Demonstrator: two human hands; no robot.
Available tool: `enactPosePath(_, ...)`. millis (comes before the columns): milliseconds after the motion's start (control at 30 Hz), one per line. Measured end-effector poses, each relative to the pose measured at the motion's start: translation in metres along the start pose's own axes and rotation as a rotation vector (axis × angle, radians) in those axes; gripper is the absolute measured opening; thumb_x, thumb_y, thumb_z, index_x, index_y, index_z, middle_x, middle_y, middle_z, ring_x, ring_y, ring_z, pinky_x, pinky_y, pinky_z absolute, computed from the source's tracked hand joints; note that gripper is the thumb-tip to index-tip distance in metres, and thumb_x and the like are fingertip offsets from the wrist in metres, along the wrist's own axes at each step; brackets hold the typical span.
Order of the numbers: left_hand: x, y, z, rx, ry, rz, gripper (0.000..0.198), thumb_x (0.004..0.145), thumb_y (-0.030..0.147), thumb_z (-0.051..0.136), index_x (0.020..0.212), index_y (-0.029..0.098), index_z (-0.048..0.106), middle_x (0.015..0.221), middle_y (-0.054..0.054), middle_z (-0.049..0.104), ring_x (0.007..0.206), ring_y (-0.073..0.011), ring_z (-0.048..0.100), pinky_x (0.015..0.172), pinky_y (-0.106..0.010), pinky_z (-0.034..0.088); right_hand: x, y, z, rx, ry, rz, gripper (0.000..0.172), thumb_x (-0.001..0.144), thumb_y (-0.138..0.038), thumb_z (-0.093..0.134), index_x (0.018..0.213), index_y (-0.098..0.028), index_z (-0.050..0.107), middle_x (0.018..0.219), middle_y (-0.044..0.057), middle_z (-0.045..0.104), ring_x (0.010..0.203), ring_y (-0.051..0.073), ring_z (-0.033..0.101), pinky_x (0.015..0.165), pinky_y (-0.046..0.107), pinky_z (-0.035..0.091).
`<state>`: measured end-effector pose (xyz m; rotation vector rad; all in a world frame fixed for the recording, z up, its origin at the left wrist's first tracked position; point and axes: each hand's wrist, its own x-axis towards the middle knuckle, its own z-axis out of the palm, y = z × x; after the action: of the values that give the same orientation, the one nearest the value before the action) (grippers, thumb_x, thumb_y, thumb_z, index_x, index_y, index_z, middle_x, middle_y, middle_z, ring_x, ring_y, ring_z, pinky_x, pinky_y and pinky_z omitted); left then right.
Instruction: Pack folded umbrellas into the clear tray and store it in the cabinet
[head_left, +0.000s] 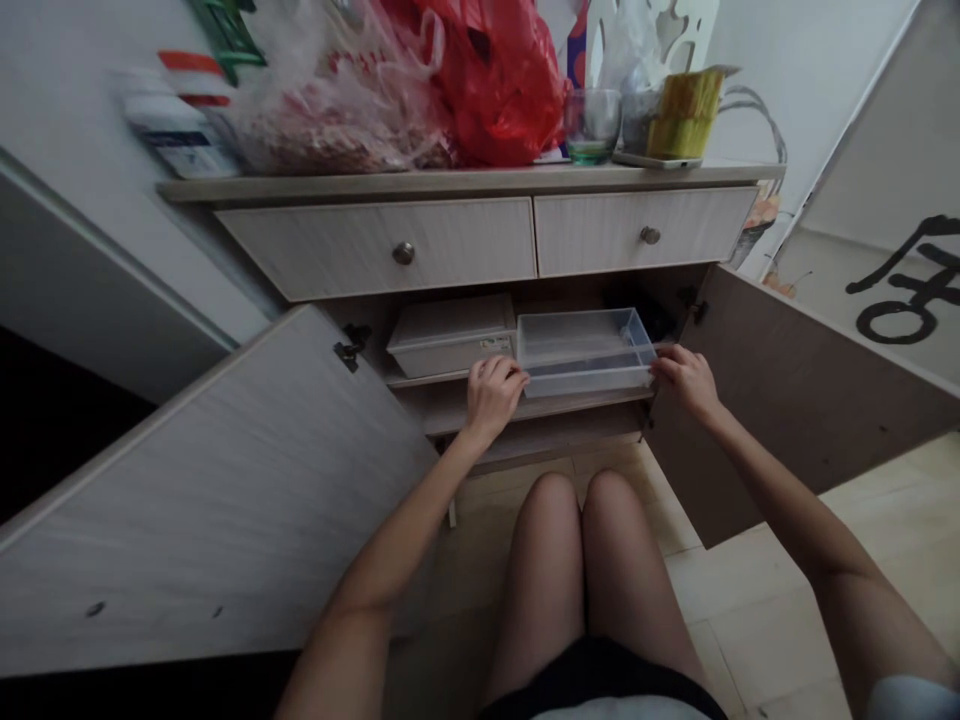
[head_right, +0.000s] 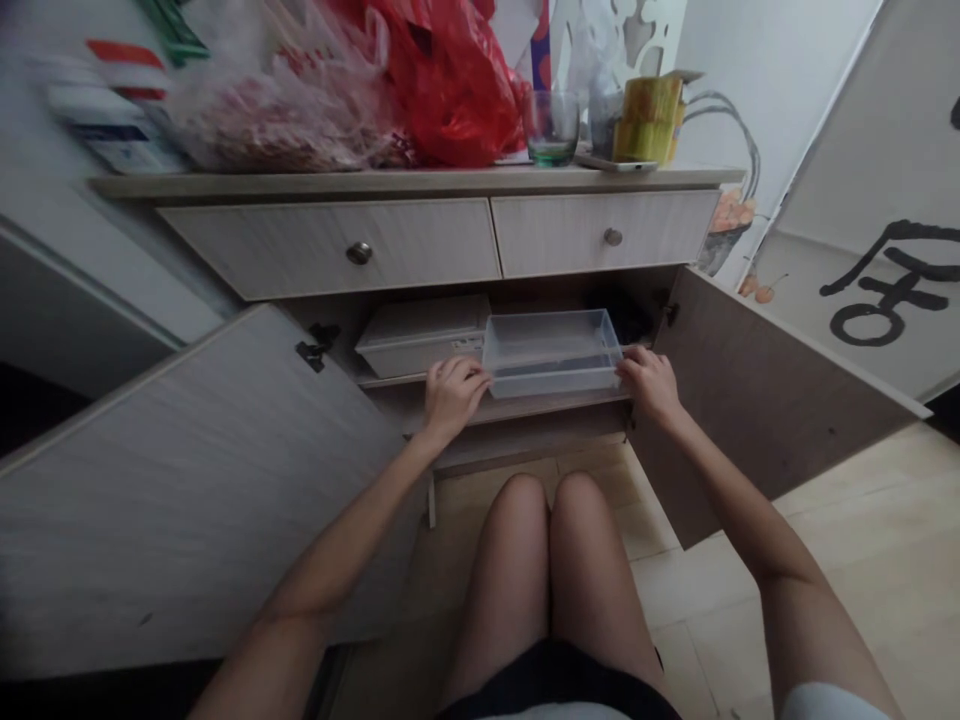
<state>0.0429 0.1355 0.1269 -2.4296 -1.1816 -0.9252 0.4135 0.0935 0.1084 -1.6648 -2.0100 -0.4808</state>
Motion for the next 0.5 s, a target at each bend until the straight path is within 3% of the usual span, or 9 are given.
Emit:
enactPosePath(267, -0.112, 0.04, -0.047, -0.013, 0.091, -0.032, 0.014, 0.095, 0.022, 0.061, 0.091, 0.026, 0.075, 0.095, -0.006, 0.072, 0.105, -0.0249, 0.065, 0.094, -0.042, 0.042, -0.101, -0.049, -0.035, 0.097, -0.006, -0.07, 0.022, 0.1, -0.027, 0.055, 0.099, -0.025, 0.077, 0.108, 0.007, 0.07, 0.094, 0.02, 0.062, 0.081, 0.031, 0.039)
enactPosePath(500, -0.182, 0.055, -0.047, 0.003, 0.067, -0.093, 0.017, 0.095, 0.021, 0.059, 0.091, 0.026, 0.075, 0.091, -0.006, 0.072, 0.102, -0.0248, 0.067, 0.091, -0.041, 0.044, -0.155, -0.079, -0.02, 0.126, -0.078, -0.079, 0.02, 0.1, -0.024, 0.056, 0.098, -0.025, 0.075, 0.103, 0.007, 0.071, 0.093, 0.02, 0.063, 0.081, 0.032, 0.039)
